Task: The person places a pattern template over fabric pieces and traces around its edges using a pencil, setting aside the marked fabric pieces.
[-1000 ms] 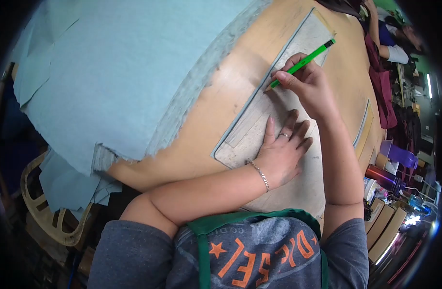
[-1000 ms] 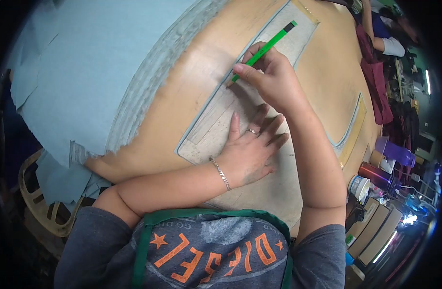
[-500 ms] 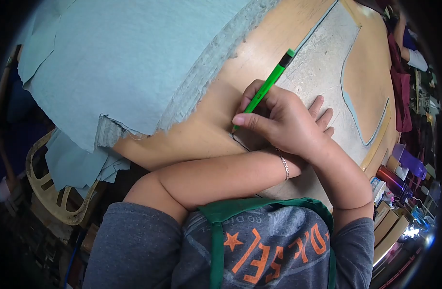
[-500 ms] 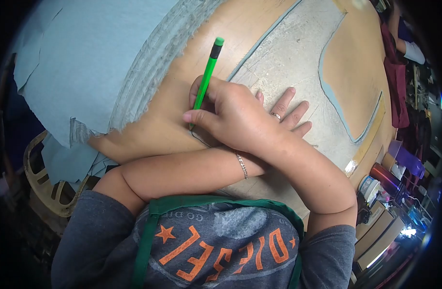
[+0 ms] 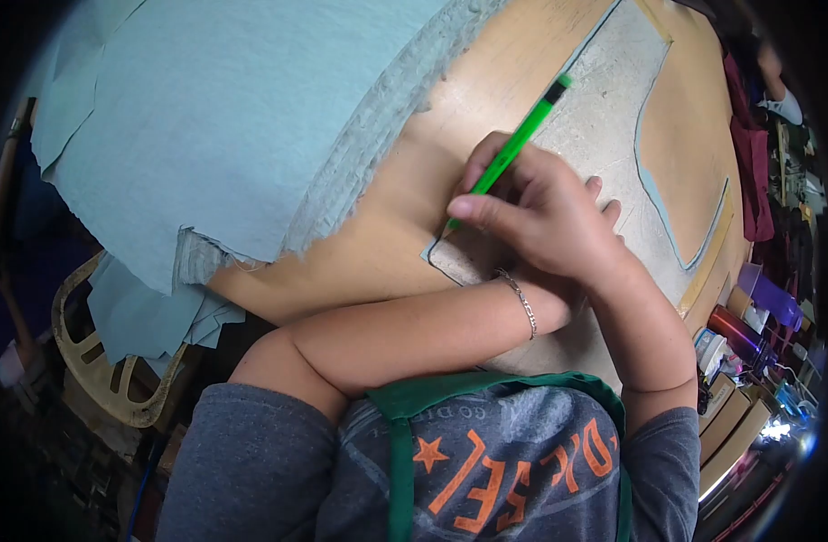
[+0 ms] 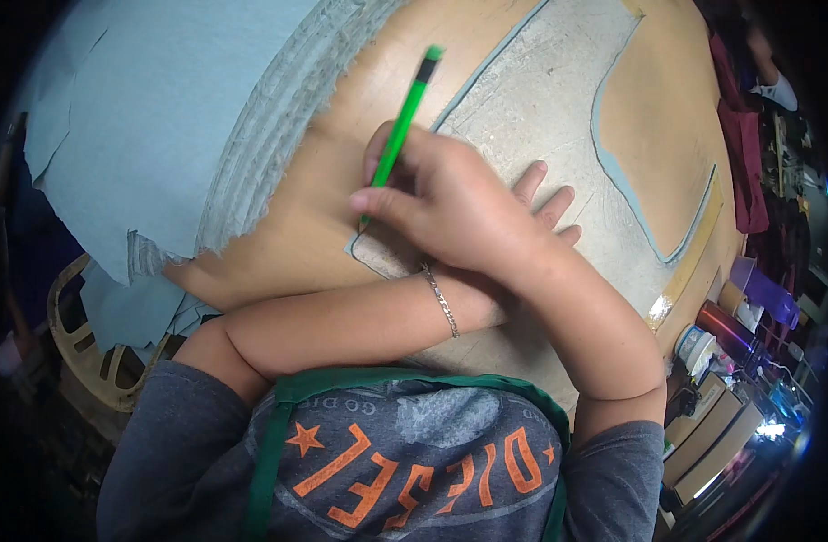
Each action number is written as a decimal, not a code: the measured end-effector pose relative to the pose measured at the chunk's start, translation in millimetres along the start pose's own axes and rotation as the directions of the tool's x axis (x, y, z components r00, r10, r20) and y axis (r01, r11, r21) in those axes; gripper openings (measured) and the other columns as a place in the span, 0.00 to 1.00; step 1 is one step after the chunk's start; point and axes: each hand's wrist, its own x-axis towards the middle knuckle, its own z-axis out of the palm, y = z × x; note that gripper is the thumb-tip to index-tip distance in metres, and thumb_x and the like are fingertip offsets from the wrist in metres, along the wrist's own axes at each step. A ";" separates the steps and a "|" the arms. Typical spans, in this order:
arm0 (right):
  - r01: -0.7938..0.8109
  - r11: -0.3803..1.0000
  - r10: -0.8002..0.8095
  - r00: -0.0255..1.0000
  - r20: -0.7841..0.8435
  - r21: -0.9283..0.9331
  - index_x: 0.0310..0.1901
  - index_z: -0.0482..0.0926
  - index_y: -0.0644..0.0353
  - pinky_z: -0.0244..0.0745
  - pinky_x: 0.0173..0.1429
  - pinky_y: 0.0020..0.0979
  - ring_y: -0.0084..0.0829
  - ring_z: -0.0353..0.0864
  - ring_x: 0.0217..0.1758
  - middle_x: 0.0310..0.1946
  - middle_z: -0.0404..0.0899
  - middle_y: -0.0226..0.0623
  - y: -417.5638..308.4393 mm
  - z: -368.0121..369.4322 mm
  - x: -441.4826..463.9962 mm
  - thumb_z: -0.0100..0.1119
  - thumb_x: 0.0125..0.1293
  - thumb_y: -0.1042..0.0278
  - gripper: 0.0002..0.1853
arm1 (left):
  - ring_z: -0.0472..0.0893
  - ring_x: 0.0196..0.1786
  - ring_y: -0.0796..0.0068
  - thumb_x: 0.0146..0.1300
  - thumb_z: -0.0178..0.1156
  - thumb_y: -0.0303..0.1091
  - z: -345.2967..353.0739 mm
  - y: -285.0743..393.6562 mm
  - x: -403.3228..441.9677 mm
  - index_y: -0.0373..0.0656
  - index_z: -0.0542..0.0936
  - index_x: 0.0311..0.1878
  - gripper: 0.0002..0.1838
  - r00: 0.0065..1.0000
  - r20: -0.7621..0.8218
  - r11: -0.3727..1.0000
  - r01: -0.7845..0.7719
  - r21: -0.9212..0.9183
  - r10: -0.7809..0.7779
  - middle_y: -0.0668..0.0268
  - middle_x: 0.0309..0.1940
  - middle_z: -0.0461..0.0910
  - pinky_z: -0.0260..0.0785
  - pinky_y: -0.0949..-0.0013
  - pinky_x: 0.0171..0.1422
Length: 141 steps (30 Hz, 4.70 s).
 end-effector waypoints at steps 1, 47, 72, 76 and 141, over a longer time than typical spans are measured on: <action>-0.015 1.000 0.015 1.000 0.020 -0.017 0.35 0.69 0.63 0.68 0.36 0.20 0.17 0.72 0.32 0.29 0.74 0.28 -0.8 3.9 -0.1 0.60 0.58 0.72 0.10 | 0.36 0.72 0.56 0.60 0.34 0.60 -12.8 0.6 -2.6 0.57 0.53 0.67 0.34 1.000 0.015 0.999 -0.025 0.034 0.025 0.62 0.70 0.40 0.33 0.41 0.69; 0.186 0.959 -0.247 0.170 -0.954 -0.215 0.38 0.72 0.61 0.74 0.38 0.31 0.35 0.81 0.35 0.32 0.78 0.42 99.2 -282.0 144.3 0.58 0.58 0.65 0.11 | 0.32 0.71 0.54 0.54 0.55 0.54 -57.2 17.1 -5.2 0.59 0.59 0.65 0.34 0.984 0.178 0.995 -0.031 0.098 0.013 0.66 0.69 0.41 0.38 0.25 0.57; 0.425 0.901 0.048 0.107 -0.993 0.089 0.29 0.66 0.59 0.59 0.25 0.18 0.14 0.63 0.21 0.18 0.67 0.25 160.9 -124.1 -92.2 0.58 0.61 0.65 0.12 | 0.47 0.70 0.56 0.62 0.46 0.51 -80.2 -7.9 155.2 0.47 0.61 0.63 0.29 0.990 -0.134 0.891 0.091 0.446 -0.033 0.62 0.66 0.52 0.40 0.33 0.63; 0.414 0.907 0.038 0.099 -0.994 0.076 0.29 0.65 0.59 0.58 0.25 0.18 0.14 0.62 0.21 0.18 0.66 0.25 160.2 -123.9 -92.2 0.57 0.61 0.67 0.11 | 0.46 0.70 0.59 0.63 0.42 0.51 -90.0 -21.0 218.3 0.51 0.61 0.63 0.27 0.977 -0.185 0.912 0.172 0.373 -0.109 0.68 0.66 0.53 0.38 0.33 0.64; 0.009 0.945 -0.325 0.119 -0.938 -0.327 0.31 0.70 0.62 0.71 0.31 0.33 0.39 0.76 0.23 0.20 0.75 0.42 137.0 -268.9 54.4 0.59 0.58 0.64 0.11 | 0.48 0.70 0.62 0.60 0.44 0.40 -99.9 -45.3 270.1 0.59 0.67 0.60 0.22 0.949 -0.286 0.931 0.221 0.292 -0.135 0.74 0.66 0.55 0.36 0.32 0.65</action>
